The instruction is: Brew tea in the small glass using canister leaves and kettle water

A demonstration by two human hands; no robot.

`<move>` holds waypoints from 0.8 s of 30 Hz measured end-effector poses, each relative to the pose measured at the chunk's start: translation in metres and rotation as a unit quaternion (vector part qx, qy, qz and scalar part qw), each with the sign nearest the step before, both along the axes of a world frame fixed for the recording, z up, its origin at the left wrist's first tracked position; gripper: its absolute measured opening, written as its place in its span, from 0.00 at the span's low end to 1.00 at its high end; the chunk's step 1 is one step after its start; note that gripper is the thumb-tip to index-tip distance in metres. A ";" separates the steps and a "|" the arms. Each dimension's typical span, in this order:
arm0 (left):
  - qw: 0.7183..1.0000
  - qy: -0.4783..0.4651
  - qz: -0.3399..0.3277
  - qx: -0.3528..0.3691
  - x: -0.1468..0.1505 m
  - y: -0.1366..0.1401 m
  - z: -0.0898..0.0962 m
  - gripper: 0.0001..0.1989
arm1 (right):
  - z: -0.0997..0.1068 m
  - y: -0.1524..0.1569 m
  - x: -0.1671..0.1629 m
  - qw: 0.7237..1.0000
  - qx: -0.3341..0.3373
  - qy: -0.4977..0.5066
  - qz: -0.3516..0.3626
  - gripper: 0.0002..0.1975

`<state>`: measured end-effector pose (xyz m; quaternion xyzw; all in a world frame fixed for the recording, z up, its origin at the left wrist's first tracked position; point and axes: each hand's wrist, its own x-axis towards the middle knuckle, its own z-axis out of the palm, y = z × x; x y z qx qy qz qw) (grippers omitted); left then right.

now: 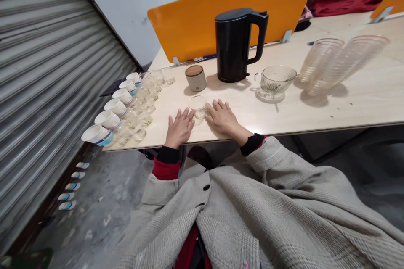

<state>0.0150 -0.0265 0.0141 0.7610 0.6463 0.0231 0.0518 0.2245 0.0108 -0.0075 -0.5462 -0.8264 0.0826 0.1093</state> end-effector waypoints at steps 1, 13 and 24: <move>1.000 0.002 0.000 0.001 0.000 0.000 0.000 0.30 | -0.001 0.000 0.000 1.000 0.002 0.004 0.000 0.35; 0.999 0.006 0.045 -0.002 0.001 0.004 -0.005 0.33 | 0.005 -0.010 0.001 0.998 -0.002 -0.043 -0.054 0.38; 0.999 0.007 0.049 -0.001 0.002 0.004 -0.006 0.33 | 0.011 -0.013 0.001 0.995 -0.029 -0.075 -0.050 0.42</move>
